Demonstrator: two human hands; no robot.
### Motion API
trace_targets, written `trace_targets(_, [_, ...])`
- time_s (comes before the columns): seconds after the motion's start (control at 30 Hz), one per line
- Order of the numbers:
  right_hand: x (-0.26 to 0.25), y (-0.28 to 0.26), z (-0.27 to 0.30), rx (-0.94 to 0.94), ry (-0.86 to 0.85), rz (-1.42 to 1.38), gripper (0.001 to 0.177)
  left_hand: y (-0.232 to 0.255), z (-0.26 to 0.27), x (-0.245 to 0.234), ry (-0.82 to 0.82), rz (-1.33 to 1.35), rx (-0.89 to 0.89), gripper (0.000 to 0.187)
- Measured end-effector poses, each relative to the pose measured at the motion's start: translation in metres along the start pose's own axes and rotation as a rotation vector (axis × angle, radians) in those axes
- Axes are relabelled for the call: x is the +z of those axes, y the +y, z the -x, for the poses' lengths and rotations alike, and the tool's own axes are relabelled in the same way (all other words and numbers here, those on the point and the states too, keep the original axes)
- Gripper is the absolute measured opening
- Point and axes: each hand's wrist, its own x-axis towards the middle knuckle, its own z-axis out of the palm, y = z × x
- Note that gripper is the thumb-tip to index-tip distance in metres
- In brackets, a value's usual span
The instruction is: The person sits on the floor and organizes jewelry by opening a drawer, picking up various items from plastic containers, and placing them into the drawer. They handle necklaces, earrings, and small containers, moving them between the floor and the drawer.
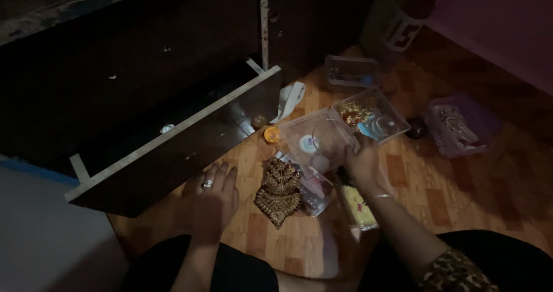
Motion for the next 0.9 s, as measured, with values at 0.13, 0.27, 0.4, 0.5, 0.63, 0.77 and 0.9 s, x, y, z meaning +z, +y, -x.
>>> trace_targets(0.13, [-0.003,-0.071,0.014,-0.404,-0.437,0.236,0.035,0.001,-0.003,-0.006,-0.023,-0.043,-0.055,0.044])
trace_targets(0.27, [0.016,-0.133,0.035,-0.905,-0.838,0.327,0.056,0.001,-0.004,-0.014,-0.046,-0.106,-0.096,0.046])
trace_targets(0.4, [0.035,-0.157,0.051,-1.017,-0.918,0.57,0.057,-0.003,-0.001,-0.012,-0.007,-0.075,-0.09,0.046])
trace_targets(0.5, [0.044,-0.153,0.049,-0.902,-1.074,0.777,0.059,-0.005,-0.001,-0.006,0.004,-0.091,-0.093,0.049])
trace_targets(0.63, [0.06,-0.137,0.036,-0.838,-0.98,0.797,0.055,-0.006,-0.005,0.0,-0.1,-0.134,-0.146,0.053])
trace_targets(0.77, [0.059,-0.116,0.036,-0.929,-0.887,0.787,0.044,-0.007,-0.006,0.005,-0.137,-0.158,-0.166,0.053])
trace_targets(0.9, [0.051,-0.105,0.029,-0.907,-0.857,0.836,0.039,-0.008,-0.007,0.007,-0.153,-0.172,-0.198,0.054])
